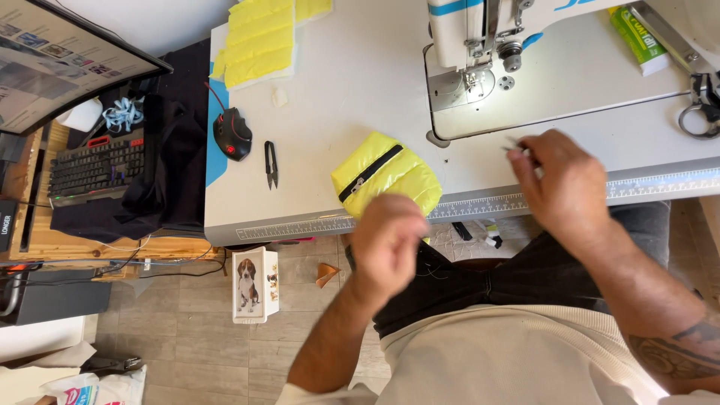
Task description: Trimming excess threads and turning a small yellow pouch inside out to finish the product at a sewing station.
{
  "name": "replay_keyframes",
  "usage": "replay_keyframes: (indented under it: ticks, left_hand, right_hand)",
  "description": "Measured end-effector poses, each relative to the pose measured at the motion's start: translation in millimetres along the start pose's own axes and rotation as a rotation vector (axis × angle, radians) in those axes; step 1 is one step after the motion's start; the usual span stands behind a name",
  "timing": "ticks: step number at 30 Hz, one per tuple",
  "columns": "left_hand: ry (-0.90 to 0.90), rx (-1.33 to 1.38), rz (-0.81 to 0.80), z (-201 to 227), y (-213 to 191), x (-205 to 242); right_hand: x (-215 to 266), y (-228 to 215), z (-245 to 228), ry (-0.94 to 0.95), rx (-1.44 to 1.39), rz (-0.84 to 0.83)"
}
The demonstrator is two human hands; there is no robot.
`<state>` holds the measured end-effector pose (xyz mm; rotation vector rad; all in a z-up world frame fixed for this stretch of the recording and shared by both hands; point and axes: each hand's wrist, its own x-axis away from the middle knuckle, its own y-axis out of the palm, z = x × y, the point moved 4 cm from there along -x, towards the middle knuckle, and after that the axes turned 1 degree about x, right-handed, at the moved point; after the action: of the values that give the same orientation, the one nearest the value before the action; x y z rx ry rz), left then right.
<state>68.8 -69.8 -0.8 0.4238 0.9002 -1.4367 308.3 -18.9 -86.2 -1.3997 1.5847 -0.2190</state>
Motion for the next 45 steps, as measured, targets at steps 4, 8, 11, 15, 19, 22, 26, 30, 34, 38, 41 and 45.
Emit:
replay_keyframes:
  ticks: [4,8,11,15,19,22,26,30,34,38,41,45]
  left_hand:
    - [0.132,-0.193,-0.85,-1.2,37.4,93.8]
    - [-0.066,-0.229,-0.685,-1.4,3.0,78.5]
    - [-0.221,-0.396,-0.116,-6.6,-41.3,55.1]
    - [-0.444,-0.467,0.208,-38.2,-66.5,75.7]
    - [-0.678,-0.362,0.314,-79.3,-70.2,95.5]
    - [-0.63,-0.342,0.342,-87.6,-70.4,92.8]
    - [-0.684,-0.302,0.341,-88.8,-65.9,86.2]
    - [-0.718,-0.14,0.396,-100.7,-62.8,98.3]
    - [-0.671,0.156,0.529,-101.5,-59.0,103.0]
    - [-0.605,0.263,0.584,-101.7,-57.3,102.7]
    - [-0.572,0.274,0.626,-104.1,-54.0,107.1]
    - [-0.568,0.279,0.644,-111.0,-45.4,116.3]
  right_hand:
    - [-2.9,-11.0,27.5,-0.03,0.413,0.036]
    - [-6.8,3.3,67.7,-0.063,0.622,0.004]
    - [-11.8,9.9,74.4,-0.053,0.697,-0.016]
    - [-22.3,14.6,30.5,-0.09,0.735,0.077]
    - [-28.3,48.3,-34.0,-0.177,0.035,-0.027]
    - [-39.2,70.4,-56.0,-0.051,-0.073,-0.116]
    - [-50.6,94.9,-53.0,0.166,-0.266,-0.272]
    - [-50.5,88.4,-60.4,0.378,-0.501,-0.331]
    - [-40.0,89.8,-58.2,0.434,-0.75,-0.256]
    - [-38.1,70.0,-70.9,0.293,-0.842,-0.1]
    - [-32.1,50.5,-89.4,0.149,-0.798,0.049]
    - [-27.5,33.6,-107.9,0.104,-0.79,0.119]
